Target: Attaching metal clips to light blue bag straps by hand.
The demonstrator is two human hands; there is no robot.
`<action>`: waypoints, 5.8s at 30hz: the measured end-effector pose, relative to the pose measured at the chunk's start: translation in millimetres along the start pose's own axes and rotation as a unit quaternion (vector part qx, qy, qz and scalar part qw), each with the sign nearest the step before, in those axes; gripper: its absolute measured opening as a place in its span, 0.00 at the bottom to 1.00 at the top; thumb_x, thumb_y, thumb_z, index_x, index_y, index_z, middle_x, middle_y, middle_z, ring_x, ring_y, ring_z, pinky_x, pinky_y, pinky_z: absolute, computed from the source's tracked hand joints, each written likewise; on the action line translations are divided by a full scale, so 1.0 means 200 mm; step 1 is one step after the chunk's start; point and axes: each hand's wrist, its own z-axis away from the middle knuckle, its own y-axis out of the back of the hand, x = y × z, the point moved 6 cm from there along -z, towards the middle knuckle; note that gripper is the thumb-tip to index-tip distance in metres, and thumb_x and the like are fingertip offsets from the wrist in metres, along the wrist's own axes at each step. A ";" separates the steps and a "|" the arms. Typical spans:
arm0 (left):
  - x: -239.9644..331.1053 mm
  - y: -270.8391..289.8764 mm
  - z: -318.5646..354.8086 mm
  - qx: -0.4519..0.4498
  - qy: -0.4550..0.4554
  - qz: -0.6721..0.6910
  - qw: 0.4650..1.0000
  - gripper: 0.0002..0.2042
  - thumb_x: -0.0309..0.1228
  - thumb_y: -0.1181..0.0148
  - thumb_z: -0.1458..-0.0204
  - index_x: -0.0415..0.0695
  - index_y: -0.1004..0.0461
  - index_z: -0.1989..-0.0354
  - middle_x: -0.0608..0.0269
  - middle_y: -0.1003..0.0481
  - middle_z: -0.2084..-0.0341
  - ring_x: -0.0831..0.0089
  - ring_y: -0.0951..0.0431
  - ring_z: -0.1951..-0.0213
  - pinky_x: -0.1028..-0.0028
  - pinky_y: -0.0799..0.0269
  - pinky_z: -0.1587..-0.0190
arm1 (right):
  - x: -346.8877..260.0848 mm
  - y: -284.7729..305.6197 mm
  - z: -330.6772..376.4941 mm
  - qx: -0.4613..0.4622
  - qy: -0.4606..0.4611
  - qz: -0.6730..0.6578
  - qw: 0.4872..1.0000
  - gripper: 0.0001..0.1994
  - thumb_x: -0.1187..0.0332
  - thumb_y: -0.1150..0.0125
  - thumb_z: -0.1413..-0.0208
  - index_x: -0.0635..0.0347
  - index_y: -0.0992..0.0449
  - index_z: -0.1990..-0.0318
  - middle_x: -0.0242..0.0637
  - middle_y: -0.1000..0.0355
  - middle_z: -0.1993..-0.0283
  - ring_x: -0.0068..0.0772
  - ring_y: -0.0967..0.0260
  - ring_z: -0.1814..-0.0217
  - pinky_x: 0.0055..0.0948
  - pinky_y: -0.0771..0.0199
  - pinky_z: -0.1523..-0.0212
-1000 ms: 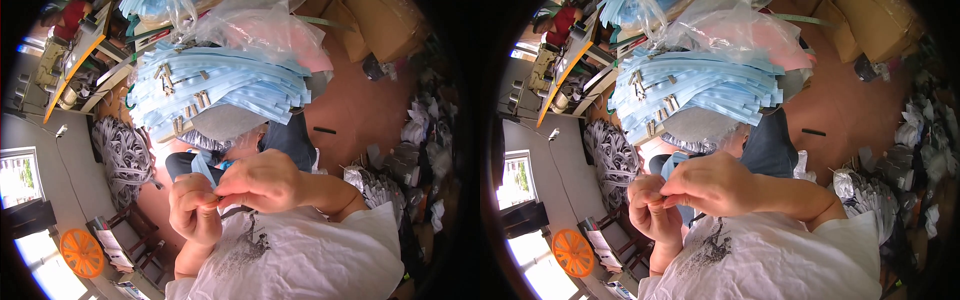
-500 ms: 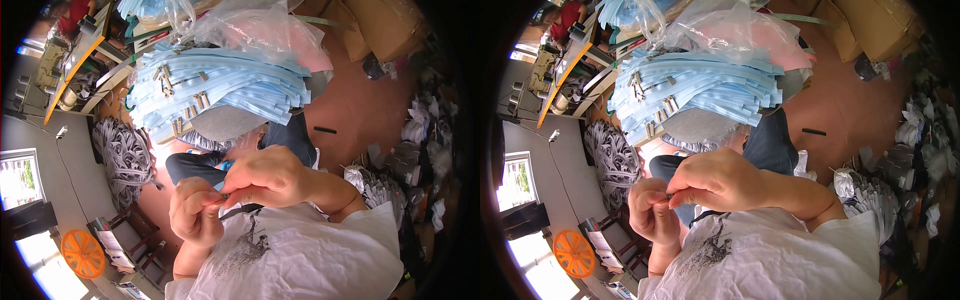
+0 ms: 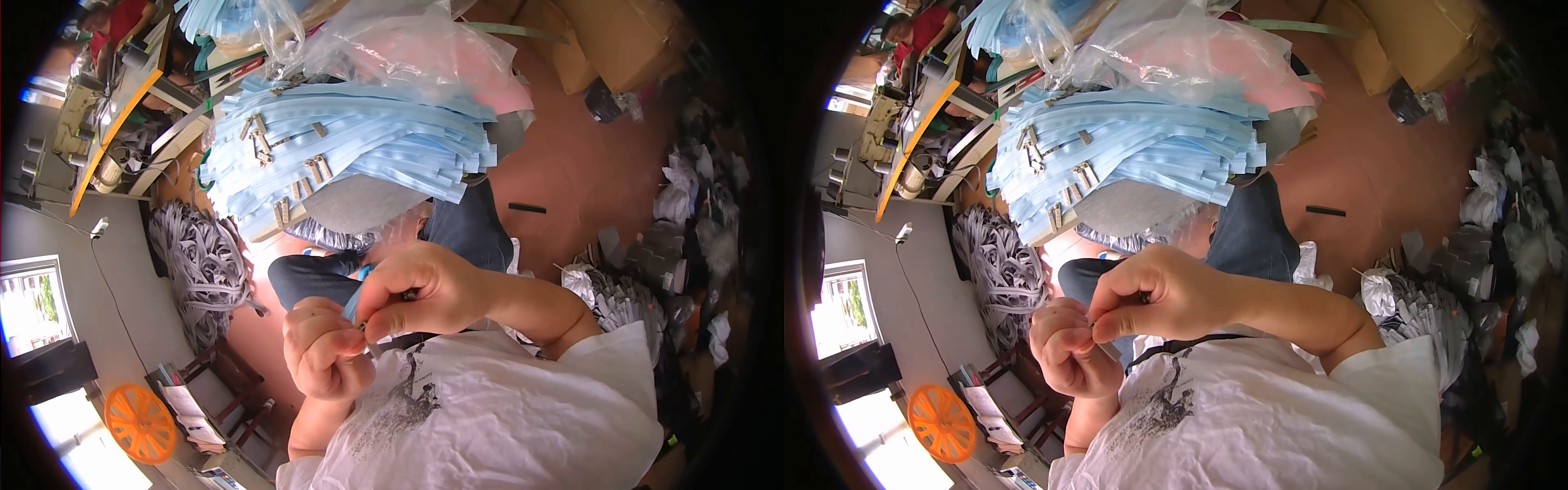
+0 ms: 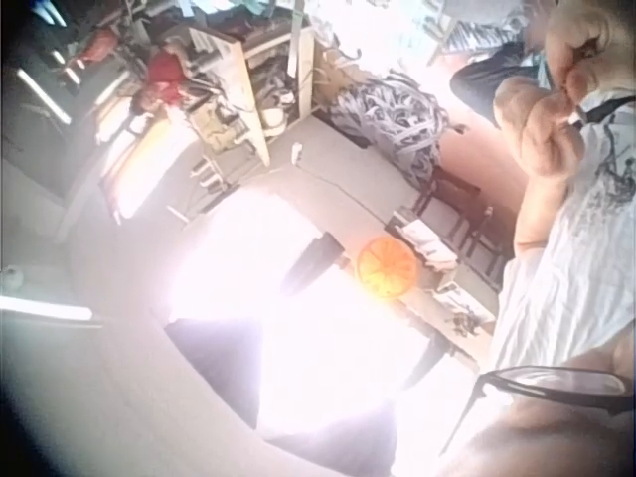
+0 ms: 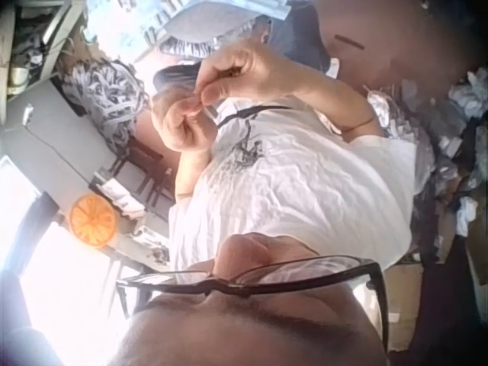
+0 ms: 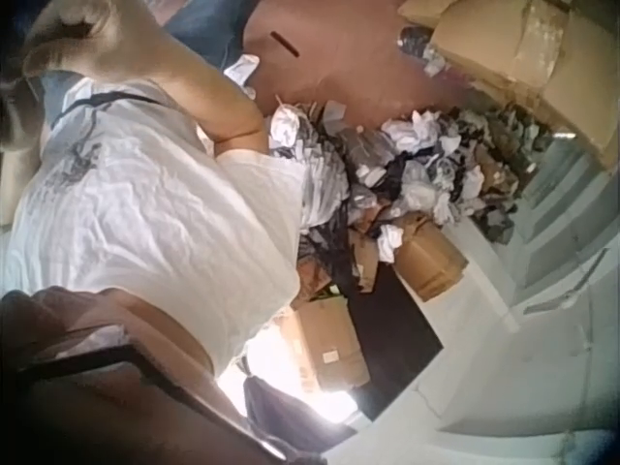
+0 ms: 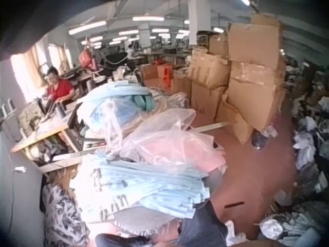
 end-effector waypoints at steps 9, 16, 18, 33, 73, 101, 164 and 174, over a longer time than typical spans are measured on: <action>-0.07 -0.03 0.12 0.020 0.119 0.003 0.993 0.06 0.26 0.43 0.40 0.36 0.29 0.67 0.58 0.27 0.71 0.69 0.29 0.68 0.71 0.32 0.61 | 0.03 -0.02 0.04 0.020 0.026 0.046 0.998 0.09 0.71 0.27 0.52 0.58 0.21 0.63 0.35 0.25 0.71 0.34 0.26 0.73 0.32 0.29 0.73; -0.15 -0.06 0.26 0.122 0.367 0.312 0.868 0.06 0.26 0.46 0.37 0.36 0.28 0.63 0.60 0.29 0.62 0.74 0.30 0.63 0.75 0.34 0.56 | -0.01 -0.09 0.10 0.076 0.156 0.230 0.958 0.10 0.71 0.27 0.53 0.59 0.22 0.65 0.34 0.24 0.71 0.34 0.24 0.71 0.29 0.27 0.72; -0.15 -0.06 0.29 0.150 0.370 0.327 0.856 0.05 0.26 0.45 0.38 0.36 0.28 0.62 0.60 0.29 0.64 0.73 0.29 0.63 0.75 0.33 0.57 | -0.01 -0.10 0.10 0.077 0.165 0.262 0.948 0.10 0.71 0.26 0.53 0.59 0.22 0.65 0.34 0.24 0.71 0.33 0.24 0.71 0.28 0.27 0.72; 0.10 0.07 0.16 -0.024 -0.022 -0.041 0.999 0.06 0.27 0.39 0.44 0.39 0.28 0.69 0.60 0.27 0.74 0.67 0.29 0.72 0.70 0.32 0.64 | -0.05 -0.15 0.15 0.026 0.070 0.032 0.997 0.07 0.67 0.30 0.47 0.58 0.21 0.65 0.32 0.27 0.73 0.33 0.26 0.73 0.31 0.30 0.74; -0.49 -0.34 0.36 -0.064 0.503 0.310 0.804 0.10 0.17 0.36 0.46 0.37 0.24 0.56 0.65 0.23 0.63 0.80 0.23 0.62 0.82 0.26 0.58 | 0.43 0.16 0.32 0.199 -0.051 0.124 0.971 0.07 0.78 0.31 0.52 0.64 0.21 0.65 0.40 0.24 0.67 0.40 0.25 0.68 0.32 0.27 0.68; -0.61 -0.29 0.55 0.003 0.564 0.427 0.707 0.05 0.27 0.41 0.39 0.38 0.22 0.60 0.62 0.20 0.67 0.76 0.22 0.66 0.76 0.27 0.58 | 0.38 -0.01 0.27 0.154 -0.009 0.321 0.934 0.07 0.75 0.35 0.48 0.61 0.23 0.62 0.38 0.24 0.67 0.42 0.24 0.67 0.37 0.23 0.69; -0.41 -0.22 0.34 -0.137 0.452 0.341 0.813 0.05 0.25 0.39 0.40 0.37 0.26 0.66 0.72 0.31 0.71 0.84 0.36 0.68 0.84 0.40 0.64 | 0.40 0.03 0.29 0.159 -0.182 -0.135 0.961 0.09 0.65 0.40 0.36 0.63 0.22 0.57 0.27 0.27 0.67 0.15 0.33 0.68 0.18 0.33 0.65; -0.39 -0.18 0.33 -0.105 0.454 0.348 0.814 0.04 0.25 0.40 0.40 0.36 0.24 0.62 0.64 0.23 0.63 0.80 0.29 0.63 0.79 0.35 0.56 | 0.48 0.07 0.35 0.213 -0.229 -0.500 0.808 0.07 0.67 0.55 0.38 0.59 0.31 0.61 0.38 0.29 0.66 0.16 0.46 0.85 0.17 0.47 0.84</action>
